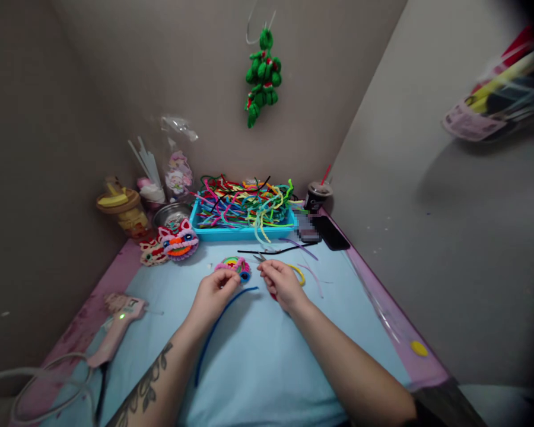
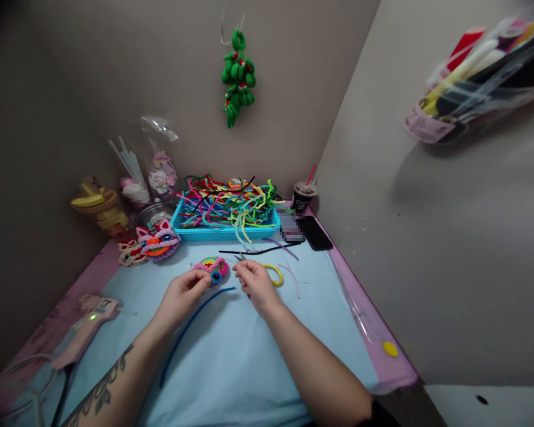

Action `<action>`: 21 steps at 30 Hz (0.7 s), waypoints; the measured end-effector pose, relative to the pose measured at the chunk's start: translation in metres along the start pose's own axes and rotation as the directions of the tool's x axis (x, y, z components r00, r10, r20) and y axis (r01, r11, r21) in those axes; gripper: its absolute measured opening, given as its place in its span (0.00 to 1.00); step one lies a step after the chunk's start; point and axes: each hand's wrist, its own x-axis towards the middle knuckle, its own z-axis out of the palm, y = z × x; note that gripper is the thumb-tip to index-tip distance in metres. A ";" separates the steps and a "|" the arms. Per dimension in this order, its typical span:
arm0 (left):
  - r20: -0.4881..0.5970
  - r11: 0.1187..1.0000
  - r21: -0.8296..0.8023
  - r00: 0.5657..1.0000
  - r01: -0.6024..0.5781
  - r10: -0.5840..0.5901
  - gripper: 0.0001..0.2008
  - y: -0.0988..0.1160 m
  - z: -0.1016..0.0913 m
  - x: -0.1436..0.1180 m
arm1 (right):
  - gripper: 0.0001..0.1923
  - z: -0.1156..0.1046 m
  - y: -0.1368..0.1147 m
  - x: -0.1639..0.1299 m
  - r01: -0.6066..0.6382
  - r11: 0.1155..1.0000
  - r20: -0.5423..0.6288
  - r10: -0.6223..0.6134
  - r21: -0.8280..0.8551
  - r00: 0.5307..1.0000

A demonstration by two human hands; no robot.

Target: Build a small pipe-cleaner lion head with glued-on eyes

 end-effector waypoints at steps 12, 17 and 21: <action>-0.222 0.990 -0.075 0.970 -0.117 0.098 0.13 0.037 -0.037 -0.025 | 0.16 0.011 0.002 -0.008 0.105 0.991 0.035 -0.103 -0.077 0.994; -0.301 0.996 -0.067 0.953 -0.065 0.042 0.13 0.021 -0.064 -0.060 | 0.14 0.015 -0.013 -0.018 0.158 0.975 0.092 -0.145 -0.155 0.985; -0.393 0.998 0.020 0.917 -0.057 0.061 0.14 0.004 -0.104 -0.093 | 0.13 0.015 -0.024 -0.024 0.189 0.958 0.148 -0.159 -0.218 0.976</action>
